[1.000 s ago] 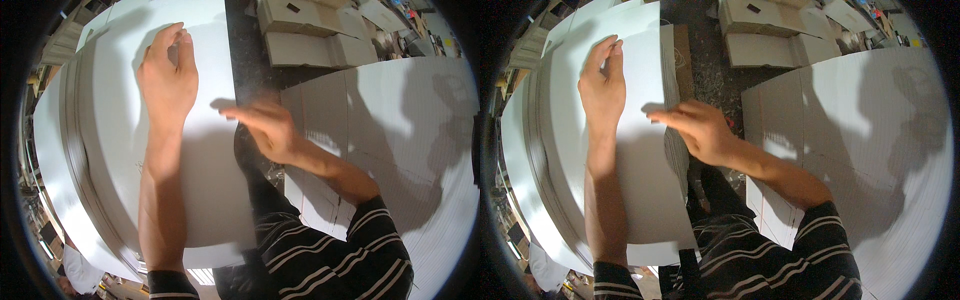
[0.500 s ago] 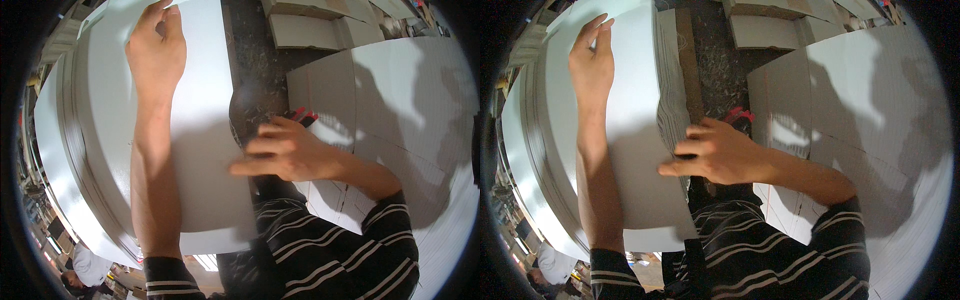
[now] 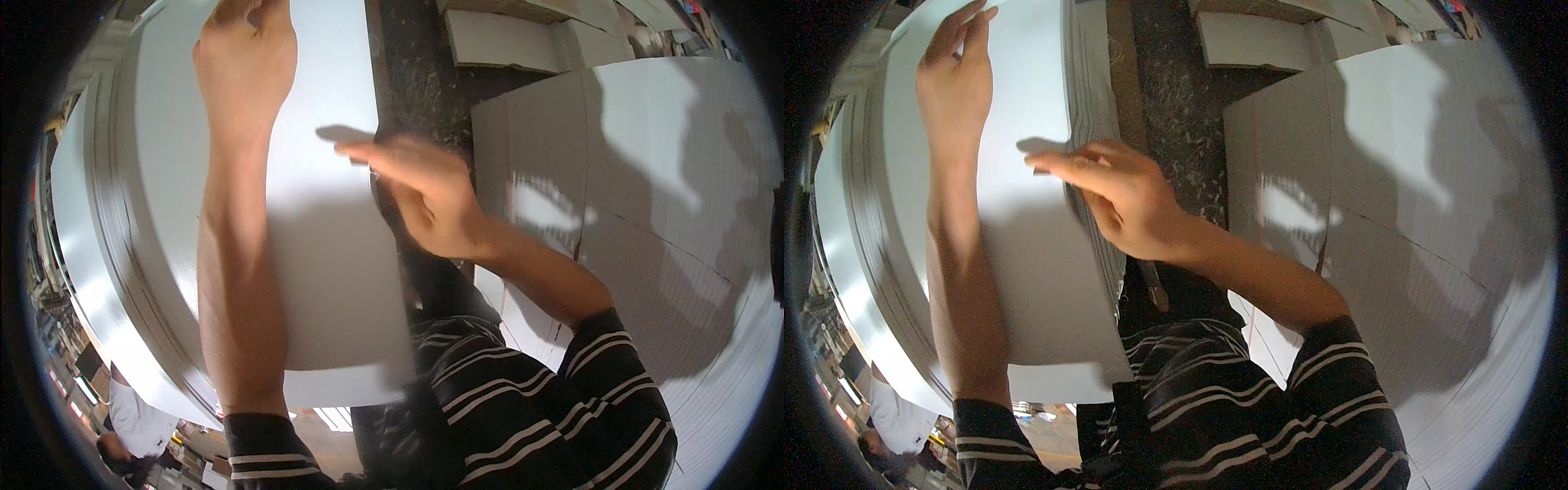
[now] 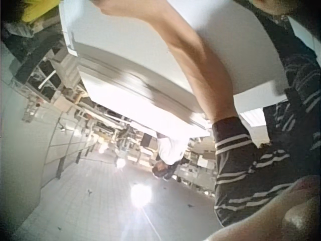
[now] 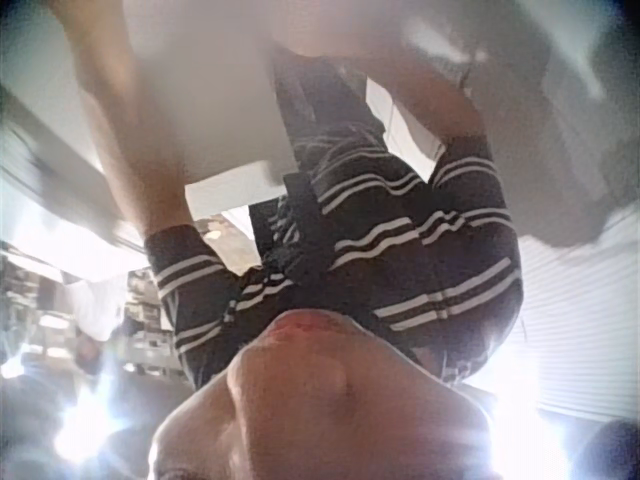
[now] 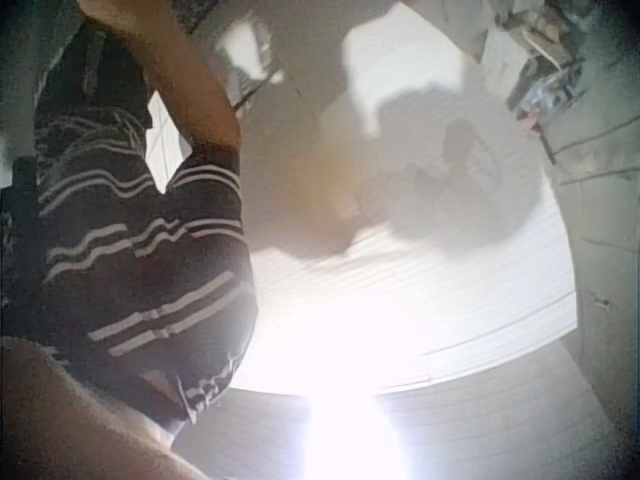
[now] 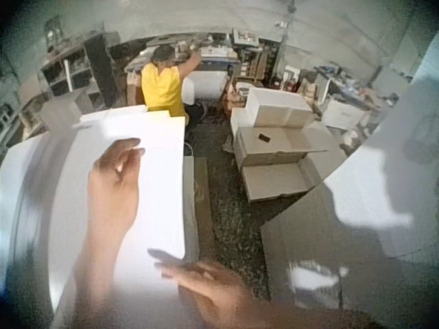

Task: The person uses a utility knife to cut large white sheets on a workbench. They score the sheets along straight lines and snap them apart, repeating the process on multiple sheets.

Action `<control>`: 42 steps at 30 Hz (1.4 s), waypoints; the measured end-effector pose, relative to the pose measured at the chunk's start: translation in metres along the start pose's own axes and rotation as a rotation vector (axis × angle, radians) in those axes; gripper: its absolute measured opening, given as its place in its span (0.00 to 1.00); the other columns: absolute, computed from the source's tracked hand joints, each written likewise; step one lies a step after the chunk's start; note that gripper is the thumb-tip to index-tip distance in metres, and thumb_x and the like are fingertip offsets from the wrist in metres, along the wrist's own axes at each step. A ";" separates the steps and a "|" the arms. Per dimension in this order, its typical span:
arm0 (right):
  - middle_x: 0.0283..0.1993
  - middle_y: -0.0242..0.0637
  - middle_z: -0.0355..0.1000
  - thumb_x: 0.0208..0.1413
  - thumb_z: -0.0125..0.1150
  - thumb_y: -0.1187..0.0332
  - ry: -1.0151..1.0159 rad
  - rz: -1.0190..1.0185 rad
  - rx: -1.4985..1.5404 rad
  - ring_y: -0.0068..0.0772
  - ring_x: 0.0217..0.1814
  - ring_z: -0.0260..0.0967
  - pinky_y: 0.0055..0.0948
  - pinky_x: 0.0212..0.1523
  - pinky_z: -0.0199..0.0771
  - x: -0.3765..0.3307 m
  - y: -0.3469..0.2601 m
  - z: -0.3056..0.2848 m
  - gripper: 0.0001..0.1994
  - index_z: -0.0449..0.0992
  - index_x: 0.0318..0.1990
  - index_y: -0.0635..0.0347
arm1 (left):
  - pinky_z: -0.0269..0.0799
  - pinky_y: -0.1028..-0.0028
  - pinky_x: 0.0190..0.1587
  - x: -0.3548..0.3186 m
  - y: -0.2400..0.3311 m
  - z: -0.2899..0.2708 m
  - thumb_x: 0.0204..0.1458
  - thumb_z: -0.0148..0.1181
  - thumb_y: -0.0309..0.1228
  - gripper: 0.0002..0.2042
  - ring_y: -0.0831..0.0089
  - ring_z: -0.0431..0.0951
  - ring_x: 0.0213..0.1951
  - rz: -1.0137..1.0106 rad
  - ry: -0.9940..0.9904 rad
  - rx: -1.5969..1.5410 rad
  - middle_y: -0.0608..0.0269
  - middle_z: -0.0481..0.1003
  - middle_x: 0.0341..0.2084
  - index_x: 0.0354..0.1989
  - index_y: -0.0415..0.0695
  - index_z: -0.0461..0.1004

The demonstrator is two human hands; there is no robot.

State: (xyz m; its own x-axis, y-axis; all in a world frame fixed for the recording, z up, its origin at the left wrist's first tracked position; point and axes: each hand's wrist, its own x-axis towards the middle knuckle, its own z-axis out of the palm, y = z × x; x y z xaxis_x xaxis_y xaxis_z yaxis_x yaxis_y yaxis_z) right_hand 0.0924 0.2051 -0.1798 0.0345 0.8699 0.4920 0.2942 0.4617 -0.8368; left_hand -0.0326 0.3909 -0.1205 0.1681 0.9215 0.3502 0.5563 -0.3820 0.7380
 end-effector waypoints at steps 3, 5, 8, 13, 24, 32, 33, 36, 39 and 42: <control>0.37 0.39 0.78 0.58 0.58 0.84 -0.223 -0.065 0.002 0.33 0.37 0.74 0.33 0.37 0.76 -0.002 -0.017 -0.015 0.26 0.79 0.63 0.52 | 0.78 0.66 0.55 -0.007 0.006 0.009 0.64 0.58 0.23 0.10 0.64 0.81 0.49 0.043 0.092 0.032 0.48 0.81 0.50 0.50 0.36 0.79; 0.37 0.39 0.79 0.58 0.59 0.82 -0.465 -0.077 -0.017 0.34 0.38 0.74 0.36 0.39 0.77 -0.003 -0.029 -0.043 0.26 0.79 0.62 0.50 | 0.78 0.68 0.54 -0.004 -0.002 0.014 0.64 0.55 0.22 0.10 0.65 0.81 0.48 0.114 0.065 -0.180 0.51 0.80 0.50 0.51 0.35 0.78; 0.37 0.38 0.78 0.57 0.59 0.80 -0.592 0.014 -0.059 0.35 0.38 0.75 0.38 0.40 0.77 0.000 -0.030 -0.055 0.25 0.80 0.62 0.47 | 0.78 0.70 0.52 0.019 -0.029 0.018 0.64 0.54 0.21 0.10 0.66 0.79 0.48 0.126 -0.085 -0.865 0.55 0.79 0.49 0.51 0.34 0.77; 0.31 0.34 0.72 0.60 0.60 0.79 -0.373 -0.135 -0.290 0.27 0.31 0.68 0.33 0.35 0.74 -0.001 -0.033 -0.035 0.26 0.76 0.66 0.50 | 0.75 0.75 0.49 0.046 -0.077 0.018 0.64 0.52 0.24 0.10 0.72 0.78 0.46 0.265 -0.168 -0.899 0.58 0.77 0.47 0.50 0.34 0.76; 0.42 0.33 0.75 0.56 0.61 0.64 -0.623 0.205 -0.308 0.37 0.43 0.70 0.43 0.44 0.72 -0.120 -0.167 -0.003 0.30 0.70 0.70 0.35 | 0.75 0.76 0.45 0.070 -0.050 0.000 0.66 0.50 0.25 0.11 0.72 0.79 0.45 0.167 -0.066 -0.077 0.58 0.80 0.44 0.52 0.39 0.77; 0.42 0.37 0.77 0.57 0.61 0.72 -0.683 0.246 -0.303 0.41 0.45 0.76 0.46 0.46 0.75 -0.146 -0.160 -0.036 0.30 0.70 0.69 0.40 | 0.65 0.60 0.70 0.026 -0.011 -0.019 0.67 0.57 0.41 0.25 0.57 0.73 0.65 0.120 -0.304 0.535 0.50 0.71 0.66 0.71 0.53 0.65; 0.41 0.38 0.78 0.57 0.60 0.74 -0.616 0.262 -0.358 0.43 0.44 0.77 0.46 0.46 0.76 -0.131 -0.146 -0.043 0.30 0.71 0.69 0.41 | 0.69 0.60 0.67 0.014 -0.006 -0.029 0.69 0.53 0.44 0.22 0.56 0.77 0.63 0.252 -0.310 0.541 0.51 0.75 0.63 0.69 0.54 0.70; 0.38 0.40 0.80 0.59 0.57 0.82 -0.085 0.073 -0.054 0.34 0.35 0.77 0.34 0.36 0.77 -0.059 -0.079 -0.026 0.28 0.75 0.66 0.47 | 0.65 0.55 0.71 -0.045 0.011 -0.076 0.70 0.51 0.44 0.24 0.53 0.68 0.70 0.051 -0.549 0.290 0.54 0.68 0.69 0.73 0.58 0.64; 0.29 0.33 0.76 0.62 0.57 0.80 -0.053 0.136 0.002 0.17 0.24 0.66 0.23 0.25 0.65 0.007 -0.025 -0.009 0.25 0.76 0.66 0.49 | 0.68 0.53 0.69 -0.115 0.021 -0.114 0.70 0.49 0.34 0.22 0.51 0.71 0.67 0.266 -0.481 0.149 0.50 0.69 0.68 0.71 0.50 0.67; 0.45 0.38 0.81 0.69 0.54 0.74 -0.214 0.116 -0.001 0.22 0.44 0.76 0.26 0.44 0.77 0.041 -0.005 0.000 0.19 0.77 0.65 0.54 | 0.48 0.50 0.77 -0.162 0.019 -0.133 0.71 0.43 0.36 0.22 0.50 0.56 0.76 0.355 -0.463 0.559 0.44 0.61 0.72 0.69 0.40 0.67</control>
State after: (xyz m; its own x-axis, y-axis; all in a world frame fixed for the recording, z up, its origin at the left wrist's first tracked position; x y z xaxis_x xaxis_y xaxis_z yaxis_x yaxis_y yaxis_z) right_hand 0.0928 0.2381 -0.1556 -0.1352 0.9340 0.3308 0.3009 0.3568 -0.8844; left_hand -0.1573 0.2246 -0.0870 0.6635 0.7340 0.1447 0.7101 -0.6788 0.1873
